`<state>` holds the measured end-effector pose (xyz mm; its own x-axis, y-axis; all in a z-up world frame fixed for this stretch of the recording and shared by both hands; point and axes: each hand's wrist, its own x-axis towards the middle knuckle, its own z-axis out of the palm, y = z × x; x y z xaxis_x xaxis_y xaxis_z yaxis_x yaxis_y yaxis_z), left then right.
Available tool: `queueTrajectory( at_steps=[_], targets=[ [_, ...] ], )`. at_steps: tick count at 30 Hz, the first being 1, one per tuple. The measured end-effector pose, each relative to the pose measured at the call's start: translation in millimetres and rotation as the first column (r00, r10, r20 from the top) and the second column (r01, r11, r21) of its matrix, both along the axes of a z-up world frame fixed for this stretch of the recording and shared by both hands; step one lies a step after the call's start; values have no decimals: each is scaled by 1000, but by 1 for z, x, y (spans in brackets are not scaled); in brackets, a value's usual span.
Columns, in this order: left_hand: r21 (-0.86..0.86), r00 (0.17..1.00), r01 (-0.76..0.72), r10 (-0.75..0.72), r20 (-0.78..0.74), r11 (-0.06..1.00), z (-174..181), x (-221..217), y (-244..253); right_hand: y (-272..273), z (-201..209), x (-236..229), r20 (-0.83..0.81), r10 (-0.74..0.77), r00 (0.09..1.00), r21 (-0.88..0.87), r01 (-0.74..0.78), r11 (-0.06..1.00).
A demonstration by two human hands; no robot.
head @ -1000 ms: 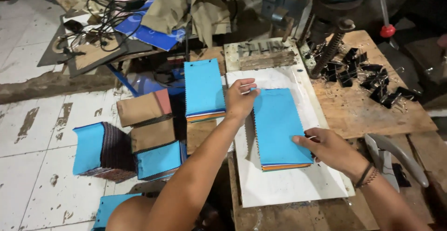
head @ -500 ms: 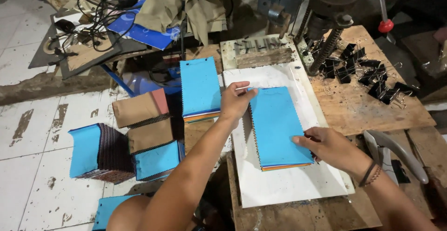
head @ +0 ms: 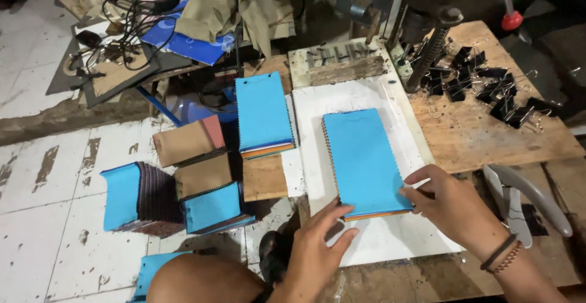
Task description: Assembling notebooks by aligning covers and pages and using a drill press for hole punching.
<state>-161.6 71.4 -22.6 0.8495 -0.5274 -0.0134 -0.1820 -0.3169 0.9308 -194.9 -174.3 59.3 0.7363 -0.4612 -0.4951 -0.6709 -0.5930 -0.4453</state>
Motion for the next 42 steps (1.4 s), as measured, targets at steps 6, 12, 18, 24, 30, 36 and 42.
queueTrajectory(
  at_steps=[6,12,18,24,30,36,42],
  targets=[
    [-201,946,-103,158,282,974,-21,-9,-12,3,-19,-9,69,89,994,-164,-76,984],
    [-126,994,-13,26,104,992,13,-2,0,3,-44,-28,473,428,770,-456,-201,867],
    [19,992,-122,122,-12,992,11,48,-2,29,-52,-27,425,834,353,-728,-415,546],
    [56,981,-178,173,87,982,-23,138,-39,36,-61,-21,331,885,326,-842,-321,433],
    [242,999,-32,26,26,970,-20,189,-75,30,-70,-23,322,874,365,-821,-353,449],
    [390,998,28,-49,44,920,-15,201,-85,35,-64,-24,340,873,350,-843,-299,448],
    [160,998,67,-68,4,985,-2,209,-86,32,-69,-26,348,859,375,-818,-327,474]
  ],
)
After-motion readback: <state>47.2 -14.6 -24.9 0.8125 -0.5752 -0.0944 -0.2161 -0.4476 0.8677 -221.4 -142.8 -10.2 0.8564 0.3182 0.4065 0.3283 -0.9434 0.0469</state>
